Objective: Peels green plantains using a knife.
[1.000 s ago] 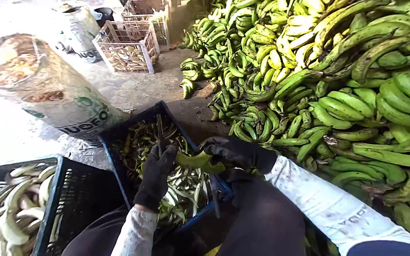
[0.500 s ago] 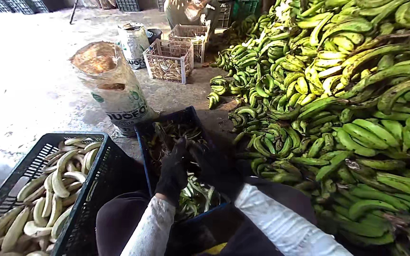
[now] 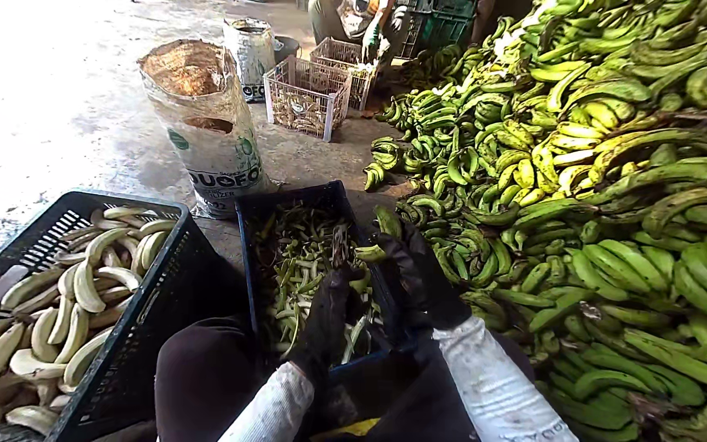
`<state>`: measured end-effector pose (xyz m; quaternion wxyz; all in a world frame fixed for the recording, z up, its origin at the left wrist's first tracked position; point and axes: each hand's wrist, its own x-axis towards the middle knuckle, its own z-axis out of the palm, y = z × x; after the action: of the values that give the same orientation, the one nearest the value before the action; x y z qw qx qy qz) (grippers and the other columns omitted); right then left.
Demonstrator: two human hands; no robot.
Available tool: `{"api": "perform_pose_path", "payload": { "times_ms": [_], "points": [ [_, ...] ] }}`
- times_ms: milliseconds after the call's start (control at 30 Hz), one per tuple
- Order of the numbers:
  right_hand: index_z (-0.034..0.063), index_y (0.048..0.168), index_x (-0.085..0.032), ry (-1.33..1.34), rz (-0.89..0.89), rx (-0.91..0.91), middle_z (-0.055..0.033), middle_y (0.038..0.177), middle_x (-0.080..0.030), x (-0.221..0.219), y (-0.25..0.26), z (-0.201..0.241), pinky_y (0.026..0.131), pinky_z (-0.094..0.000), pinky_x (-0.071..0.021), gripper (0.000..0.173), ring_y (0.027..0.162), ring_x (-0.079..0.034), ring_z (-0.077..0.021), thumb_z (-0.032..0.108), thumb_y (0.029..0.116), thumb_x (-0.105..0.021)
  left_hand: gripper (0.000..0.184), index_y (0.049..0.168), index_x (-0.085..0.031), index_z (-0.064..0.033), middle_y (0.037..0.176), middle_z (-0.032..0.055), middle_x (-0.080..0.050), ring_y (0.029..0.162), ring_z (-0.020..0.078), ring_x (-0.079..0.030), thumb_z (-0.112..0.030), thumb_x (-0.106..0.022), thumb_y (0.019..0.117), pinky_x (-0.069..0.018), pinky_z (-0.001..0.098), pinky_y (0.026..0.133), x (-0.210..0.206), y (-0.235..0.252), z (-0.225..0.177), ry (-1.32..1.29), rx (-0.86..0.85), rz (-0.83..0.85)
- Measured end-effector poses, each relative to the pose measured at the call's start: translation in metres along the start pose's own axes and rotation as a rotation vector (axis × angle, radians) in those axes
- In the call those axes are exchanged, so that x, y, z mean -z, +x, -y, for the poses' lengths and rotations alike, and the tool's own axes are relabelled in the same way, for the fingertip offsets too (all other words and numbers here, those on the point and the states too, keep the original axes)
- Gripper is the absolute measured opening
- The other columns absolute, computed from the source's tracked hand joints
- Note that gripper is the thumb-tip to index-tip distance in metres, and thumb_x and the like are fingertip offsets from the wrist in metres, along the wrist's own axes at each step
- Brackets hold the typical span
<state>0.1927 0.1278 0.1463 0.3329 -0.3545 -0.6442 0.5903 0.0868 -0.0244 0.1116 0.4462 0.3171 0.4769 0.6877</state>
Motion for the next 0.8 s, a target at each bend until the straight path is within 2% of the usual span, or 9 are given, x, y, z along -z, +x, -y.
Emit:
{"api": "perform_pose_path", "payload": {
  "times_ms": [67,100,167,233,300,367,467,567,800],
  "points": [
    [0.0123,0.147,-0.046,0.003,0.011,0.018,-0.0056,0.121,-0.067,0.001,0.000,0.002,0.083,-0.0305,-0.0584,0.057,0.099,-0.067,-0.0129,0.029,0.0959,-0.068,0.052,0.125,-0.058,-0.0019,0.070,-0.0031,-0.055,0.058,0.0068,-0.051,-0.043,-0.030,0.1108,-0.0486,0.0228,0.057,-0.011,0.005,-0.014,-0.085,-0.113,-0.008],
    [0.0132,0.146,-0.047,0.012,0.020,0.032,-0.0051,0.121,-0.067,0.001,0.001,0.005,0.083,-0.0304,-0.0585,0.057,0.099,-0.067,-0.0132,0.029,0.0958,-0.068,0.050,0.123,-0.058,-0.0015,0.067,-0.0035,-0.053,0.056,0.0064,-0.051,-0.041,-0.030,0.1108,-0.0489,0.0226,0.055,-0.014,0.007,-0.015,-0.091,-0.082,-0.030],
    [0.0137,0.144,-0.050,0.075,0.040,0.081,-0.0056,0.118,-0.068,-0.002,0.000,0.013,0.081,-0.0306,-0.0585,0.055,0.097,-0.068,-0.0145,0.030,0.0950,-0.068,0.055,0.127,-0.056,-0.0011,0.067,-0.0006,-0.051,0.054,0.0089,-0.048,-0.044,-0.025,0.1112,-0.0476,0.0264,0.052,-0.012,0.007,0.001,0.051,0.186,-0.043],
    [0.0123,0.140,-0.053,0.264,0.081,0.161,-0.0085,0.113,-0.069,-0.003,0.007,0.026,0.076,-0.0333,-0.0601,0.050,0.091,-0.069,-0.0175,0.029,0.0941,-0.066,0.061,0.131,-0.055,-0.0023,0.076,0.0035,-0.055,0.057,0.0125,-0.051,-0.049,-0.021,0.1110,-0.0497,0.0310,0.055,-0.005,0.003,0.020,0.138,0.441,-0.003],
    [0.0167,0.141,-0.051,0.471,0.153,0.190,-0.0074,0.113,-0.069,0.006,0.016,0.039,0.075,-0.0341,-0.0612,0.049,0.092,-0.070,-0.0178,0.031,0.0946,-0.063,0.058,0.130,-0.055,-0.0040,0.081,0.0039,-0.059,0.059,0.0135,-0.057,-0.050,-0.025,0.1113,-0.0544,0.0321,0.057,-0.005,-0.004,0.026,0.045,0.540,-0.007],
    [0.0197,0.135,-0.055,0.638,0.210,0.163,-0.0047,0.106,-0.070,0.014,0.022,0.042,0.070,-0.0333,-0.0616,0.038,0.086,-0.071,-0.0161,0.028,0.0989,-0.048,0.057,0.133,-0.055,-0.0071,0.085,0.0035,-0.062,0.061,0.0126,-0.057,-0.051,-0.026,0.1106,-0.0535,0.0302,0.057,-0.003,-0.010,0.025,0.000,0.459,0.022],
    [0.0136,0.124,-0.062,0.807,0.199,0.088,-0.0030,0.082,-0.066,0.018,0.032,0.037,0.061,-0.0338,-0.0597,0.038,0.065,-0.065,-0.0147,0.030,0.1006,-0.036,0.054,0.129,-0.059,-0.0057,0.072,-0.0021,-0.055,0.058,0.0087,-0.053,-0.045,-0.027,0.1106,-0.0498,0.0252,0.054,-0.005,-0.009,0.002,0.028,0.230,0.102],
    [0.0112,0.115,-0.066,0.889,0.234,0.065,0.0005,0.066,-0.059,0.015,0.033,0.025,0.050,-0.0290,-0.0561,0.041,0.051,-0.058,-0.0106,0.039,0.1027,-0.039,0.051,0.130,-0.059,-0.0038,0.076,-0.0013,-0.059,0.062,0.0089,-0.057,-0.044,-0.034,0.1095,-0.0528,0.0250,0.057,-0.009,-0.014,-0.014,0.059,0.090,0.221],
    [0.0125,0.113,-0.067,0.887,0.299,0.145,0.0024,0.060,-0.053,0.007,0.029,0.016,0.044,-0.0278,-0.0515,0.043,0.044,-0.052,-0.0094,0.043,0.1042,-0.039,0.048,0.129,-0.058,-0.0038,0.082,-0.0024,-0.061,0.067,0.0071,-0.059,-0.042,-0.035,0.1095,-0.0551,0.0247,0.062,-0.017,-0.026,-0.018,0.135,0.073,0.264]
  ]
}}
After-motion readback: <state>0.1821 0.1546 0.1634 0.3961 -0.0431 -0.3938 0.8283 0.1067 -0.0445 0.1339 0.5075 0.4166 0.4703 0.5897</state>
